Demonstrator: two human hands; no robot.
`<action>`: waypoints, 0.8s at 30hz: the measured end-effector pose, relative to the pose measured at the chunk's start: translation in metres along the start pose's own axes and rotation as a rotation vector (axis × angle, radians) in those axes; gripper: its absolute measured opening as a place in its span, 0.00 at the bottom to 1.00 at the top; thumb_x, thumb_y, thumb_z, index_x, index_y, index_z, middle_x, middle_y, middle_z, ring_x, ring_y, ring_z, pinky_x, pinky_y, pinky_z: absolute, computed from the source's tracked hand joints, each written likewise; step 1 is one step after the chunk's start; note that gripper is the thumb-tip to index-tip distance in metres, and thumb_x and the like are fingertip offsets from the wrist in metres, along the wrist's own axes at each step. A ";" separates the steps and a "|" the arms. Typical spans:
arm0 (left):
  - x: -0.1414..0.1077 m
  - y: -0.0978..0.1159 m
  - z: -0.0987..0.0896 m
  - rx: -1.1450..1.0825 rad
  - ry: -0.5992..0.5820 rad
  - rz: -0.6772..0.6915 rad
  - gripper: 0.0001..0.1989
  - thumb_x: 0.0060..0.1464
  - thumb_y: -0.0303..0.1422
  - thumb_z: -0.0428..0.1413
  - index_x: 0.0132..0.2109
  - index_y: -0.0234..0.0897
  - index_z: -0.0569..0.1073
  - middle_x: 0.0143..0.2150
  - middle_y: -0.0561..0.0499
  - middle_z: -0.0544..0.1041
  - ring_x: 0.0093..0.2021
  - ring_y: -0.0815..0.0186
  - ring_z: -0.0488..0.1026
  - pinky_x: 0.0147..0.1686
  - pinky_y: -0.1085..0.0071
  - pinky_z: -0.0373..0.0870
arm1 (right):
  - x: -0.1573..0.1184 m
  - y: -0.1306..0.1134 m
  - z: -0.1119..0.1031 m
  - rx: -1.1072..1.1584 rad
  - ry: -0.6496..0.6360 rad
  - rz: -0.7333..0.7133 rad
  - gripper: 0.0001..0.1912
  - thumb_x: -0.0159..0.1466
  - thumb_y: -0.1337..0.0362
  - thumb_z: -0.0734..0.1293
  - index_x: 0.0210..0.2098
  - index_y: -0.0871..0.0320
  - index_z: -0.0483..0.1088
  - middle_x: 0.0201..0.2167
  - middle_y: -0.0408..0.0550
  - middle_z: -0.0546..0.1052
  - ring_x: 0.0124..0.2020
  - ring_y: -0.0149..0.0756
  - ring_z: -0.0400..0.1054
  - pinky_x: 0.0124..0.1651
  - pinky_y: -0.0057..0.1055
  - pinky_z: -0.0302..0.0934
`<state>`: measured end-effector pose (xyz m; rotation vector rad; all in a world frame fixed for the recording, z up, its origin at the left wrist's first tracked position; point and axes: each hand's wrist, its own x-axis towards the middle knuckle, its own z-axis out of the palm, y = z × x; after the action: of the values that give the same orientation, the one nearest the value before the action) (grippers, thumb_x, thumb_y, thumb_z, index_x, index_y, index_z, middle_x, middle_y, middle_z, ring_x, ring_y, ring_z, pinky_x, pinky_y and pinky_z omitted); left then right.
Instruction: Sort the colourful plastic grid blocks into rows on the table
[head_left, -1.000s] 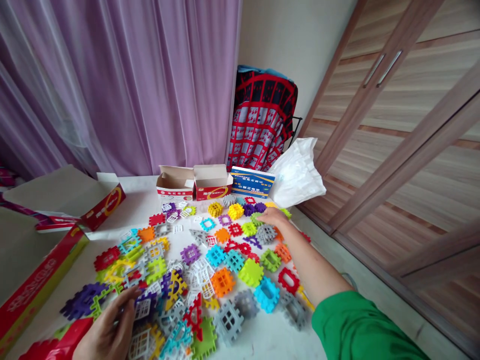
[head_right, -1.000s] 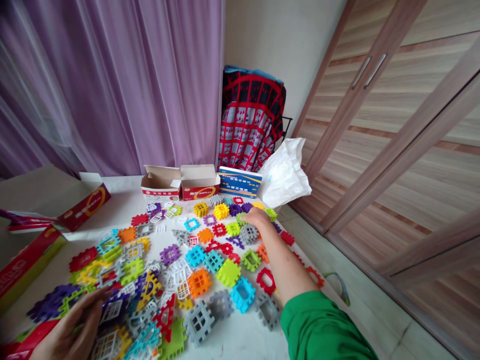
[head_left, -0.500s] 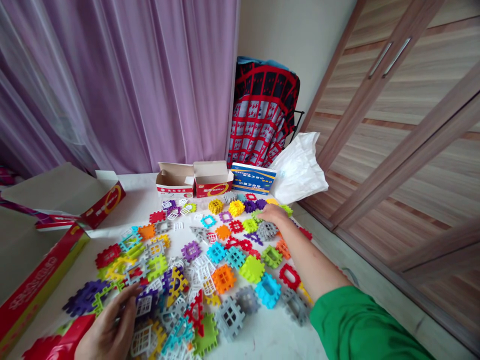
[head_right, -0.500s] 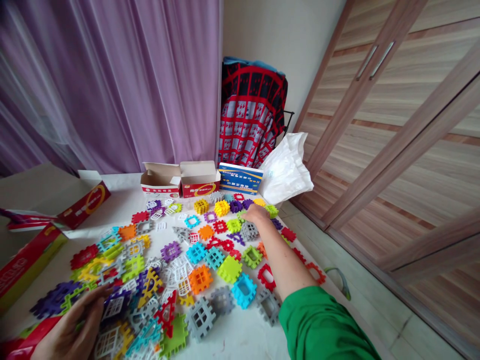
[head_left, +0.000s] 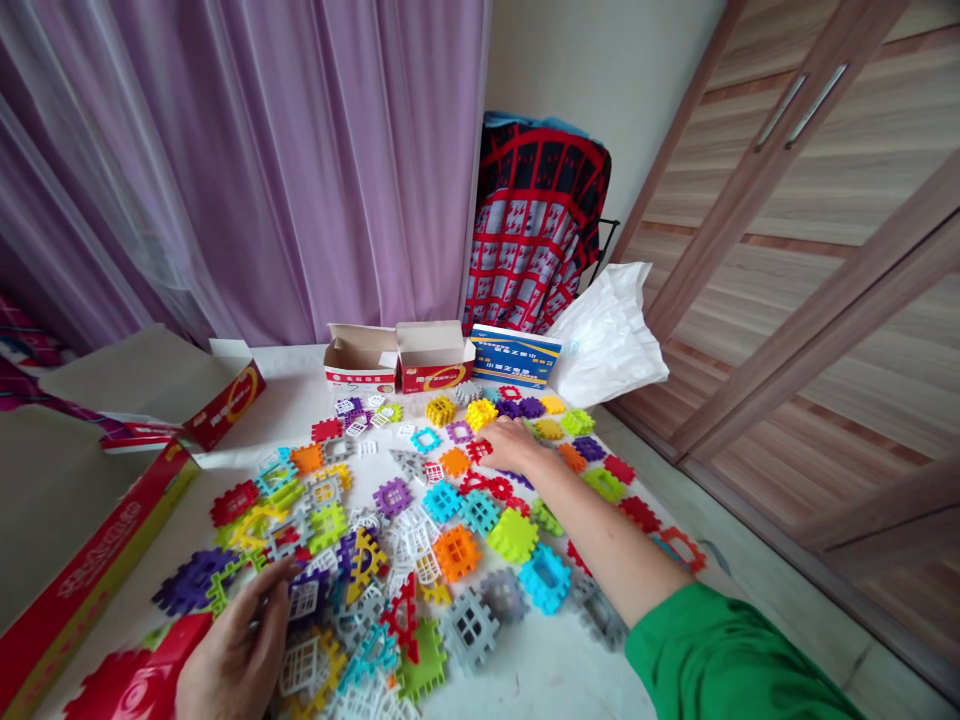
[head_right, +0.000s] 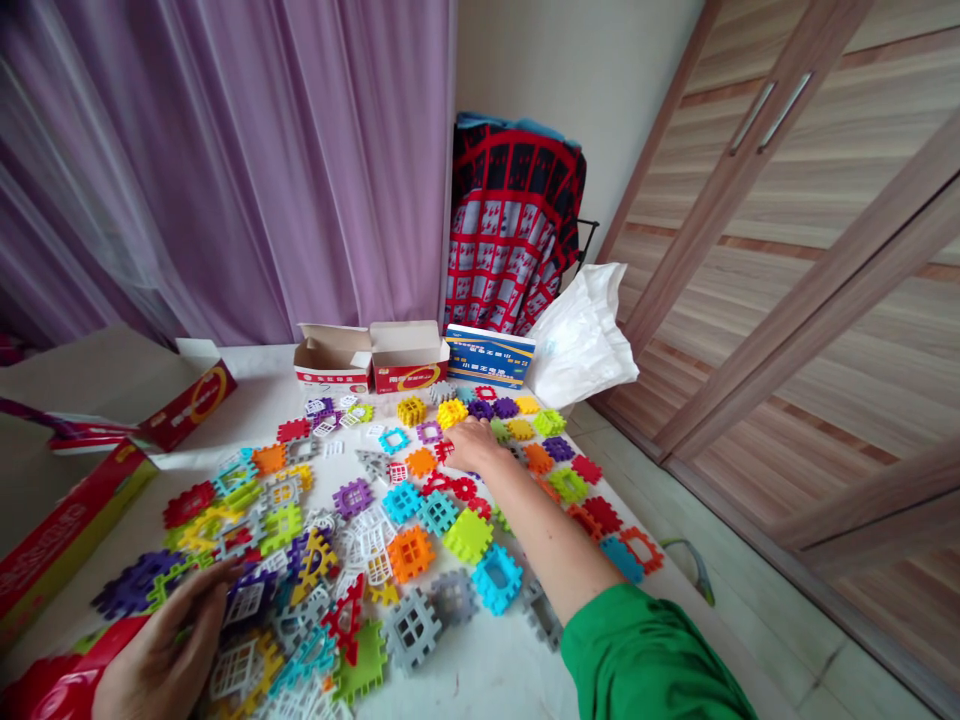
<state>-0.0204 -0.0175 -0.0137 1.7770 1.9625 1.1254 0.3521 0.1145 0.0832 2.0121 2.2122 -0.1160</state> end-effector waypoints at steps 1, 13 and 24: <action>0.000 -0.001 0.001 0.003 -0.003 0.002 0.17 0.52 0.47 0.53 0.46 0.51 0.77 0.42 0.59 0.83 0.40 0.62 0.81 0.31 0.75 0.76 | 0.000 -0.003 0.000 -0.013 -0.016 -0.013 0.18 0.57 0.58 0.70 0.47 0.49 0.76 0.48 0.49 0.78 0.54 0.46 0.67 0.54 0.38 0.57; -0.003 -0.005 0.007 -0.015 0.028 0.035 0.17 0.54 0.48 0.52 0.46 0.50 0.77 0.42 0.58 0.83 0.40 0.64 0.81 0.33 0.76 0.76 | 0.009 -0.002 0.011 -0.060 -0.071 -0.079 0.21 0.58 0.63 0.68 0.51 0.49 0.73 0.53 0.50 0.76 0.57 0.47 0.65 0.55 0.42 0.57; -0.003 0.011 0.002 -0.031 0.082 0.087 0.17 0.56 0.46 0.51 0.45 0.45 0.78 0.39 0.55 0.84 0.37 0.63 0.82 0.33 0.75 0.76 | 0.011 -0.014 0.002 -0.018 -0.054 -0.187 0.23 0.58 0.67 0.65 0.54 0.52 0.72 0.55 0.50 0.74 0.57 0.47 0.65 0.55 0.39 0.57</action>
<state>-0.0104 -0.0206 -0.0079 1.8437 1.9180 1.2688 0.3369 0.1239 0.0790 1.7682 2.3539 -0.1679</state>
